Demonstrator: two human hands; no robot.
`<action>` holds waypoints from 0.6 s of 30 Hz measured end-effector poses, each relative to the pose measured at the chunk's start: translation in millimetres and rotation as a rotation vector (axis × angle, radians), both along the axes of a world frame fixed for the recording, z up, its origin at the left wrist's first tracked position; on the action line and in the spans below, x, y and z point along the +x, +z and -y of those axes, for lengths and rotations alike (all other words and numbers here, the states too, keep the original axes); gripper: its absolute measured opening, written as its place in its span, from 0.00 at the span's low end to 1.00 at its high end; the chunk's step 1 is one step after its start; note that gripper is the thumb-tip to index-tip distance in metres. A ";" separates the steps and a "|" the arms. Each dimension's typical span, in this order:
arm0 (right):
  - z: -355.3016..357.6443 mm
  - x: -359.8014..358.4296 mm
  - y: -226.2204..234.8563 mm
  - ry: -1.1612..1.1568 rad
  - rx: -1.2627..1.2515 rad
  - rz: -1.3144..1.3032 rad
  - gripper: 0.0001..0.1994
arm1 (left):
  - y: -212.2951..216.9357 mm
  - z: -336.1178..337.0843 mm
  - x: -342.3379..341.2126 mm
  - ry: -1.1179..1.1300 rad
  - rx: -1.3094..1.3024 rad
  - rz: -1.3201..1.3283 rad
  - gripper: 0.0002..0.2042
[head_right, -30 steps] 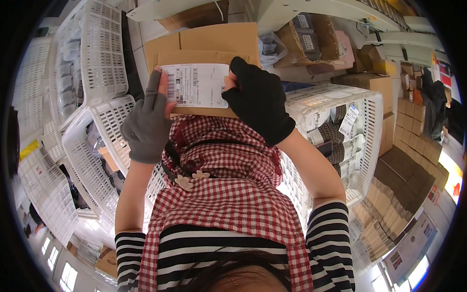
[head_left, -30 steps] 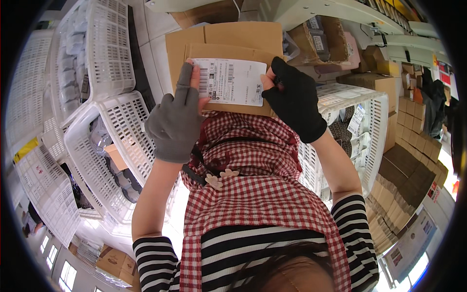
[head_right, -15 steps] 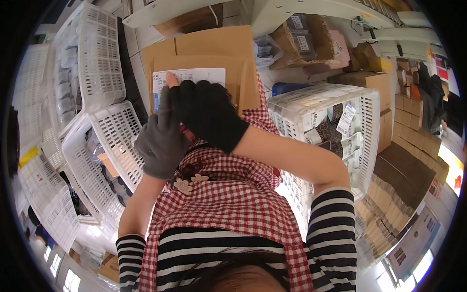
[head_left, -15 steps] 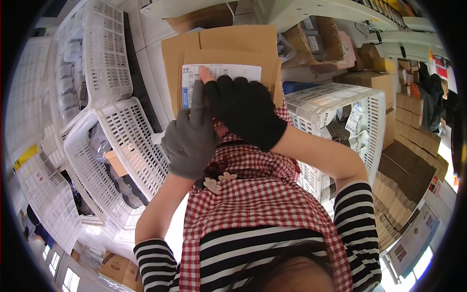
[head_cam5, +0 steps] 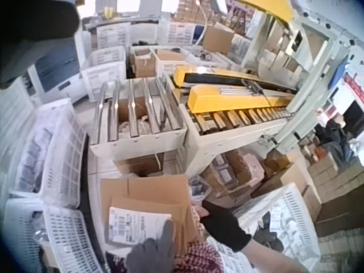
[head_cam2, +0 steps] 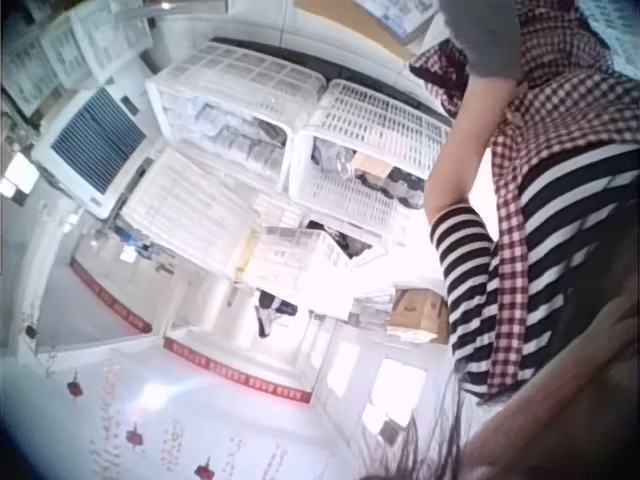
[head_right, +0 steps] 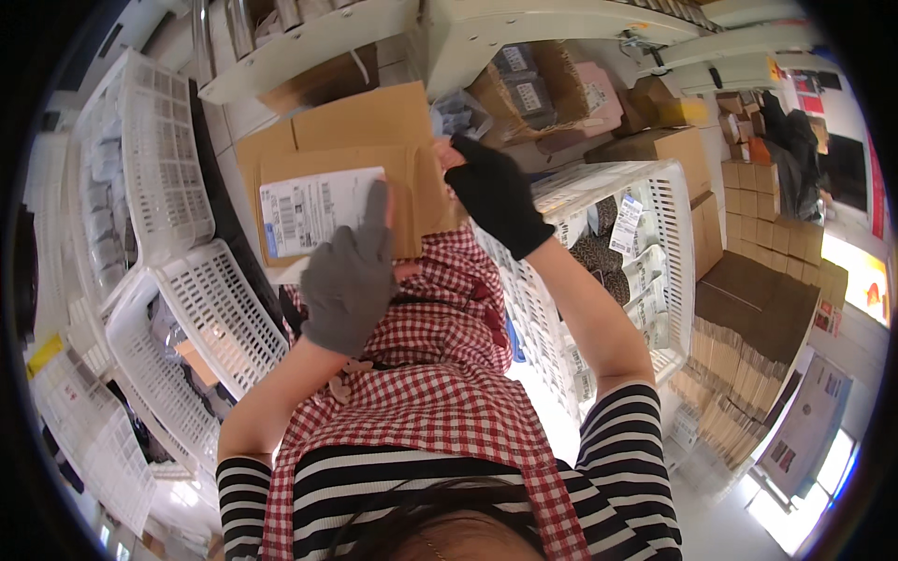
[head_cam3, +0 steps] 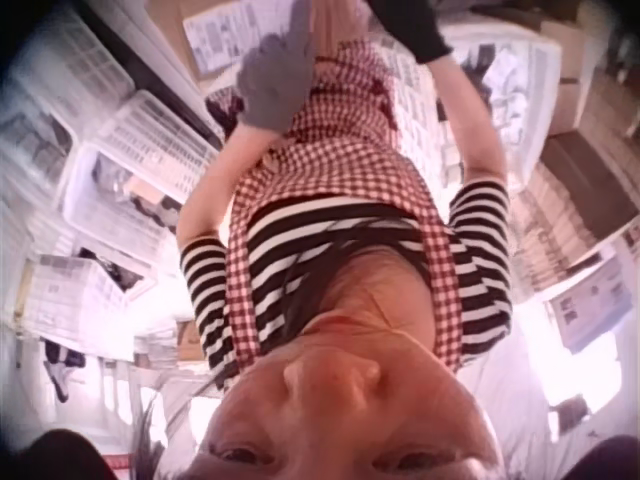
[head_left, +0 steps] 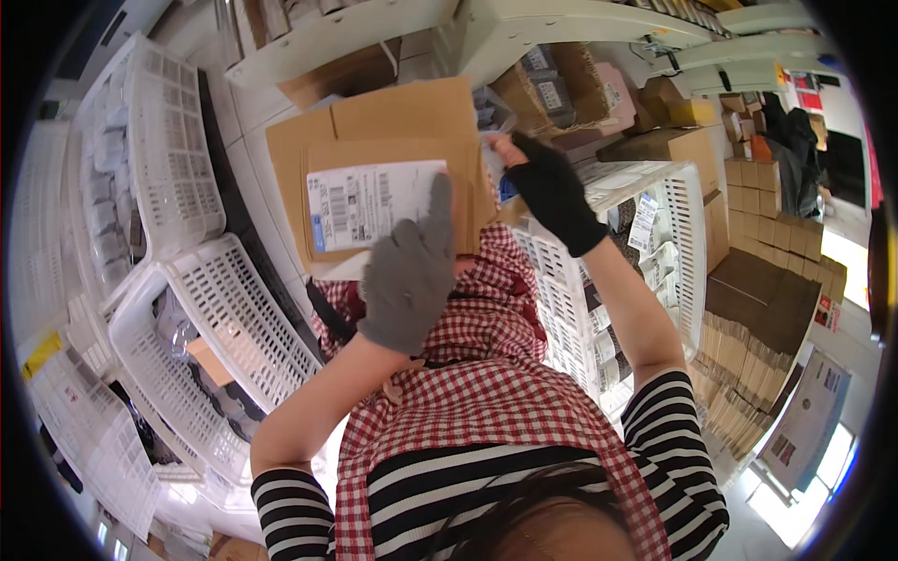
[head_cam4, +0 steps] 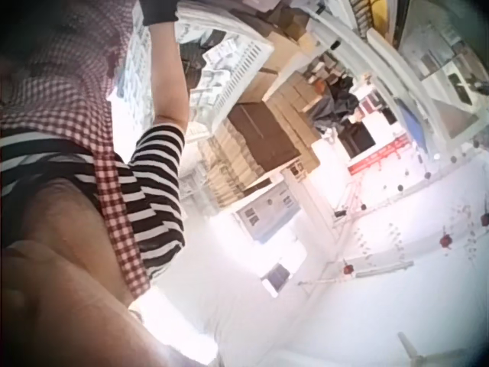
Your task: The recorder is packing, labeling, and processing small parcels at a warehouse workstation.
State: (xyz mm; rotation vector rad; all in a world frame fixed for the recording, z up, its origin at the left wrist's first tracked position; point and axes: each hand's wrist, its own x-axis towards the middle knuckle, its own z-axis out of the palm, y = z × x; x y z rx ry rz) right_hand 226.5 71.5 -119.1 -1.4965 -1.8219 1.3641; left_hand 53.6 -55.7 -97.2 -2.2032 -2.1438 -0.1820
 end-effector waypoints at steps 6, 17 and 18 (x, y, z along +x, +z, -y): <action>11.6 13.6 -48.7 -0.202 -0.428 -0.573 0.13 | 22.8 -4.0 -41.6 -0.013 0.211 0.467 0.29; 32.3 -1.2 -17.2 0.239 -0.178 0.032 0.38 | -67.2 32.8 -119.8 0.437 -0.140 1.296 0.25; 32.8 -4.5 -22.3 0.258 -0.217 0.009 0.40 | -67.3 30.8 -124.4 0.485 -0.185 1.340 0.24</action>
